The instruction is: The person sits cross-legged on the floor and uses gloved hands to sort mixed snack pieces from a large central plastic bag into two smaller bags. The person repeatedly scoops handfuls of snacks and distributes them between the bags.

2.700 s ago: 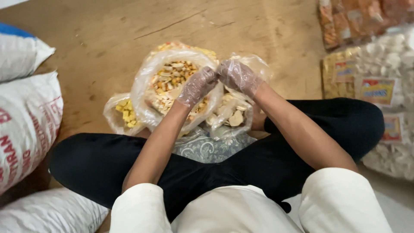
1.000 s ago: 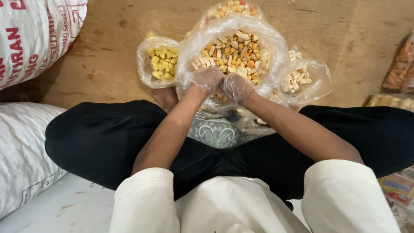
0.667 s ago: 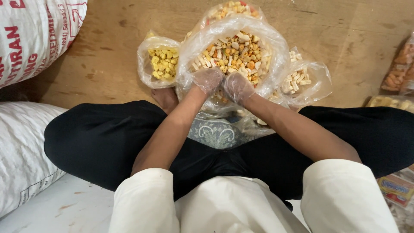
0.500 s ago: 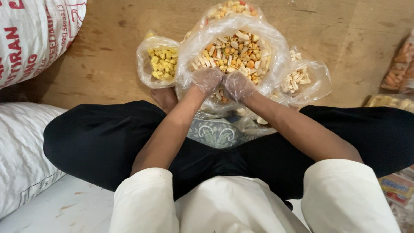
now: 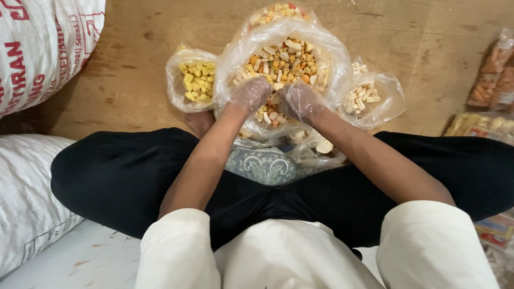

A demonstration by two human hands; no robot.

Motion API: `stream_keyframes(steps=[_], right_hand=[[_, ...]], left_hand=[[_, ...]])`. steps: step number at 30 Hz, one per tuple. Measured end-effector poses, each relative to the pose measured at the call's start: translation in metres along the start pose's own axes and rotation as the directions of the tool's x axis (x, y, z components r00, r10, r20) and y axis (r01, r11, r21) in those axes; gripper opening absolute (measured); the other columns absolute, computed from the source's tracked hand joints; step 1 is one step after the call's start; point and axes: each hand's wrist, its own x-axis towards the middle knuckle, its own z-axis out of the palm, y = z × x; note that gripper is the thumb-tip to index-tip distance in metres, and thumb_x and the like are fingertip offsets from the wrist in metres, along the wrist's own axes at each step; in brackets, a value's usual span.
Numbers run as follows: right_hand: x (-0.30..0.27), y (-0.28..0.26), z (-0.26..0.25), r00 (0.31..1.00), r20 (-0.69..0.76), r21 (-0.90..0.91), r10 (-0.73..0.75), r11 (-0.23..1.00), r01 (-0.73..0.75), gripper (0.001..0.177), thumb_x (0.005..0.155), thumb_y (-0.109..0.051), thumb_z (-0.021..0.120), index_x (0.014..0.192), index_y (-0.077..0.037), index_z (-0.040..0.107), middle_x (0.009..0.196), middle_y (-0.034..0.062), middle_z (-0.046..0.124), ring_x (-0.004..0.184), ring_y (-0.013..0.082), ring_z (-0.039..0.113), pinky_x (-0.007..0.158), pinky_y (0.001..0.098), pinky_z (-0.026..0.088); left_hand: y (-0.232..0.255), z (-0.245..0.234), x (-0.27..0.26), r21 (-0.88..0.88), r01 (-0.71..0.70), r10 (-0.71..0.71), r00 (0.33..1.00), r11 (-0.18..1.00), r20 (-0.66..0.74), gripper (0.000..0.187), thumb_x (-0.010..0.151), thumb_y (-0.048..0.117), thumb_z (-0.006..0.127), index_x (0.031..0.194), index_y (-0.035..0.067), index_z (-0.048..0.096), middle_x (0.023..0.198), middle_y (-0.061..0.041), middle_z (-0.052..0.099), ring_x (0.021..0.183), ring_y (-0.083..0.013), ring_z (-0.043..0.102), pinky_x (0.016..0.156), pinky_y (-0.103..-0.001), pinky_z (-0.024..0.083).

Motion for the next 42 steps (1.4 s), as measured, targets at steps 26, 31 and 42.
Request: stream_keyframes(steps=[26, 31, 42], right_hand=[[-0.097, 0.069, -0.071, 0.924, -0.231, 0.156, 0.304, 0.949, -0.273, 0.026, 0.089, -0.042, 0.063, 0.096, -0.017, 0.067, 0.100, 0.0081, 0.064, 0.092, 0.0331, 0.069, 0.071, 0.0451, 0.060], [-0.135, 0.092, -0.074, 0.870, -0.276, 0.221, 0.408, 0.908, -0.356, 0.027, 0.088, -0.043, 0.064, 0.096, -0.017, 0.066, 0.101, 0.0083, 0.064, 0.093, 0.0336, 0.069, 0.072, 0.0456, 0.060], [-0.217, 0.133, -0.061, 0.697, -0.521, 0.124, 0.492, 0.852, -0.509, 0.019, 0.088, -0.033, 0.063, 0.093, -0.014, 0.063, 0.094, 0.0134, 0.062, 0.086, 0.0378, 0.067, 0.069, 0.0465, 0.058]], left_hand=[[0.108, -0.019, 0.027, 0.104, -0.735, 0.656, 0.521, 0.670, -0.546, 0.011, 0.081, 0.022, 0.078, 0.086, 0.022, 0.068, 0.091, -0.004, 0.062, 0.085, -0.0296, 0.070, 0.070, -0.040, 0.059], [0.138, -0.006, 0.040, 0.096, -0.796, 0.739, 0.502, 0.598, -0.449, 0.014, 0.081, 0.021, 0.078, 0.092, 0.021, 0.068, 0.096, -0.008, 0.064, 0.087, -0.0337, 0.070, 0.070, -0.044, 0.060], [0.204, 0.027, 0.048, 0.036, -0.848, 0.815, 0.496, 0.529, -0.300, 0.022, 0.080, 0.016, 0.082, 0.098, 0.024, 0.073, 0.100, -0.004, 0.067, 0.092, -0.0279, 0.072, 0.074, -0.039, 0.061]])
